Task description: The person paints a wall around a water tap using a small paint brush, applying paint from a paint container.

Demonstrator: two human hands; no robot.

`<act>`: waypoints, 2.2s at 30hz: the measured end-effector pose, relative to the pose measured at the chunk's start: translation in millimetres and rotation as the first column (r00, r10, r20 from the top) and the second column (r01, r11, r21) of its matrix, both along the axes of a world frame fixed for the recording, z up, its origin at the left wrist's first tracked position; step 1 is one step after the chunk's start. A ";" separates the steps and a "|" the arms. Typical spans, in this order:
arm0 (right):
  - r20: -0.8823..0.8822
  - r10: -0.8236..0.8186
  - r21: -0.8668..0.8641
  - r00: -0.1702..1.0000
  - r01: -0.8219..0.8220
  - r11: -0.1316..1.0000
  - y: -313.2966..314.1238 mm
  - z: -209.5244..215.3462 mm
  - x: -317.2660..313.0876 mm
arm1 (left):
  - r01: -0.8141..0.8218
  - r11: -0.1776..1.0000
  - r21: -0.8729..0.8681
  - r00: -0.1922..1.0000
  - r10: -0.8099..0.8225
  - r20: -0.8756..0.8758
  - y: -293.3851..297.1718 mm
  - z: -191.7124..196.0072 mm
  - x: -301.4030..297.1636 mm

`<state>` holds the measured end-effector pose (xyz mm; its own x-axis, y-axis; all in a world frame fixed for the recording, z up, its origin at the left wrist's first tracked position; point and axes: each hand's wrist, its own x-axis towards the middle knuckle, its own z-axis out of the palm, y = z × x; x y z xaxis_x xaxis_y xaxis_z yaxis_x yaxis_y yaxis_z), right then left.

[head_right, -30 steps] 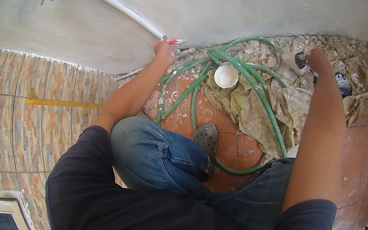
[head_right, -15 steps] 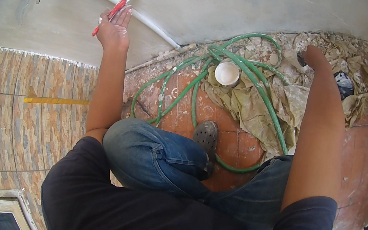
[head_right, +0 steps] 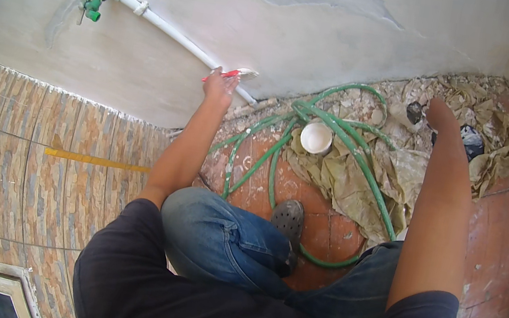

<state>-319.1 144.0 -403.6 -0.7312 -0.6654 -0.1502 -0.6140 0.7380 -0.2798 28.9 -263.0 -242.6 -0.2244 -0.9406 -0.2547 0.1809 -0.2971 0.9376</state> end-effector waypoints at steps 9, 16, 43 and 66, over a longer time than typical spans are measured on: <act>0.027 0.058 0.055 0.998 -0.060 0.997 -22.4 -23.8 -5.2 | -0.108 0.888 -0.447 0.931 -0.067 -0.359 43.6 155.1 22.3; -0.041 0.138 0.010 0.990 -0.138 0.990 -24.2 -36.9 -9.9 | 0.045 0.898 -0.438 0.929 -0.199 -0.313 65.8 165.4 29.9; 0.131 -0.028 0.018 0.991 0.026 1.000 -21.4 14.7 15.3 | -0.095 0.989 -0.114 0.956 0.059 -0.286 50.1 127.2 5.8; 0.123 -0.013 0.058 0.992 0.006 0.998 -17.7 7.1 13.7 | -0.175 0.954 -0.245 0.904 0.057 -0.424 51.1 169.1 4.4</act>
